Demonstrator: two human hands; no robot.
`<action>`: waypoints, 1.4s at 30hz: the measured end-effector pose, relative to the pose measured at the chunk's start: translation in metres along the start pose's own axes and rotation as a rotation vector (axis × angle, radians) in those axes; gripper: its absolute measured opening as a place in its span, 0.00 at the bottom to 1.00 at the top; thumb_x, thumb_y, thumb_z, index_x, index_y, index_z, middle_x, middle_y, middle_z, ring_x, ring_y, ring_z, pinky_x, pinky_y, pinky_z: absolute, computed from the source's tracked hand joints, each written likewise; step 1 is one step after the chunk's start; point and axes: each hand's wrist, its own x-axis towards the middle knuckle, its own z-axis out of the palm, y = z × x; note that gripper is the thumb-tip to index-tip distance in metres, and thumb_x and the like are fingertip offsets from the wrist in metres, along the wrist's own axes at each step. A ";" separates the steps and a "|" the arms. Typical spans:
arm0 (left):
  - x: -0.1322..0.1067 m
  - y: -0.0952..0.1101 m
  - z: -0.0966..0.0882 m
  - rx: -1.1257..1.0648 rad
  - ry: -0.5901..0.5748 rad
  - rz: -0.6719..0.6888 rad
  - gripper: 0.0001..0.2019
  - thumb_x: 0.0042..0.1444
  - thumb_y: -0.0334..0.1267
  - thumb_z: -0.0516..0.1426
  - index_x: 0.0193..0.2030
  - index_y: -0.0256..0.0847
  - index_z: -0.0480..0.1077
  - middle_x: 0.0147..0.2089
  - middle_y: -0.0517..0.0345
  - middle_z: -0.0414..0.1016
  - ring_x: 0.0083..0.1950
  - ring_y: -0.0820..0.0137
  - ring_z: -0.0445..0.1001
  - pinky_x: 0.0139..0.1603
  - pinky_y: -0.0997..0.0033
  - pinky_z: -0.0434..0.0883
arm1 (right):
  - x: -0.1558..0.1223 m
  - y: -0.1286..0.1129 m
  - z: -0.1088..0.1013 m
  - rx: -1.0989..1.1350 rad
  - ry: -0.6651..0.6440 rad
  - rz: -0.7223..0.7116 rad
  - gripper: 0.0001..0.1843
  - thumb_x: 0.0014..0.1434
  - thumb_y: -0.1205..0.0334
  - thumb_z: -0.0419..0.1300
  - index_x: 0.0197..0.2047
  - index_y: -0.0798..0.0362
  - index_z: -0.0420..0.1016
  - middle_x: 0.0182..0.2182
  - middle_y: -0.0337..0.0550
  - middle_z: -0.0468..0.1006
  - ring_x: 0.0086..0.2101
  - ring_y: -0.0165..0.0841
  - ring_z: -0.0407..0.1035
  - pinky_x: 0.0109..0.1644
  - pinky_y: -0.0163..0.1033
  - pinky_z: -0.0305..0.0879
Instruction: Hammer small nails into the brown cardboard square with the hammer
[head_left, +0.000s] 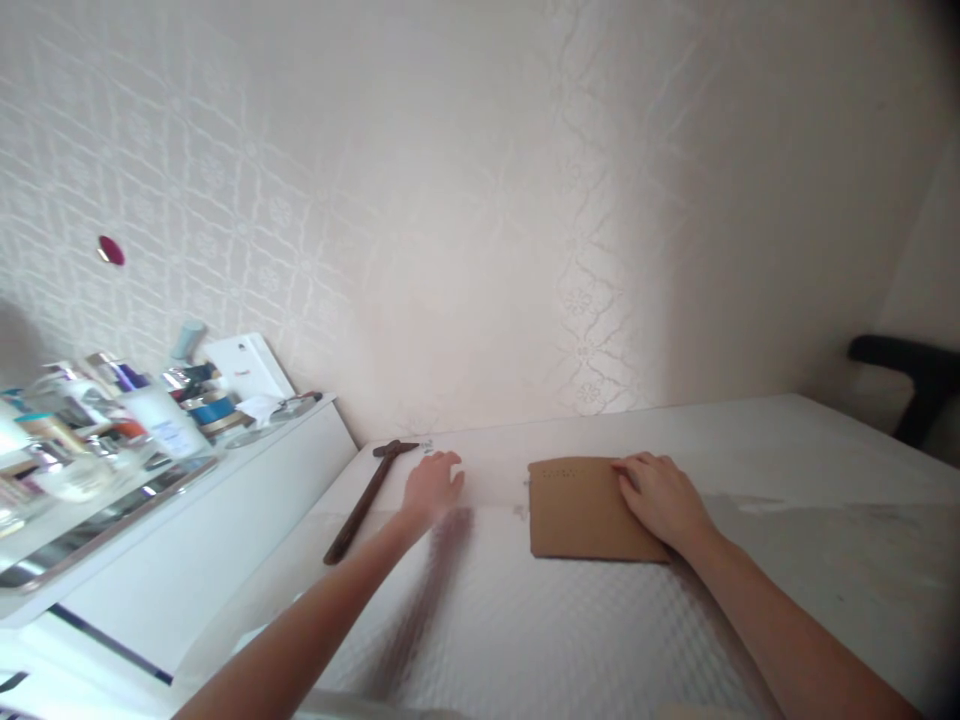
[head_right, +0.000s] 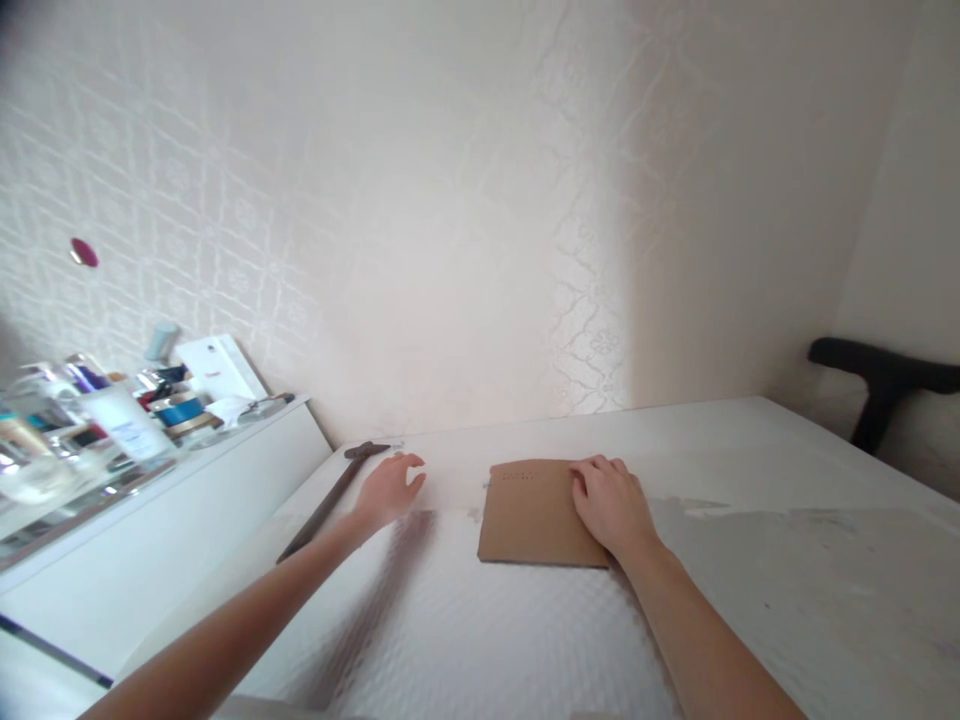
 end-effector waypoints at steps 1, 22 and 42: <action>0.000 -0.014 -0.003 0.077 -0.012 -0.073 0.16 0.60 0.38 0.50 0.54 0.39 0.66 0.55 0.47 0.70 0.57 0.60 0.66 0.56 0.63 0.62 | 0.000 0.000 0.000 0.004 0.003 0.000 0.17 0.60 0.66 0.50 0.47 0.53 0.77 0.44 0.48 0.77 0.43 0.40 0.68 0.47 0.43 0.63; -0.027 -0.105 -0.004 0.132 -0.040 -0.553 0.22 0.65 0.40 0.38 0.49 0.31 0.67 0.51 0.37 0.72 0.50 0.52 0.73 0.43 0.59 0.69 | 0.002 0.000 0.004 0.030 0.012 0.004 0.17 0.60 0.66 0.50 0.46 0.54 0.77 0.44 0.49 0.76 0.44 0.41 0.68 0.46 0.43 0.63; -0.037 0.121 -0.029 -0.330 0.072 0.020 0.15 0.65 0.43 0.45 0.46 0.39 0.69 0.46 0.49 0.75 0.48 0.62 0.73 0.45 0.67 0.66 | 0.000 -0.046 -0.015 0.680 0.066 0.060 0.20 0.62 0.54 0.47 0.46 0.52 0.76 0.40 0.44 0.80 0.42 0.38 0.73 0.49 0.41 0.64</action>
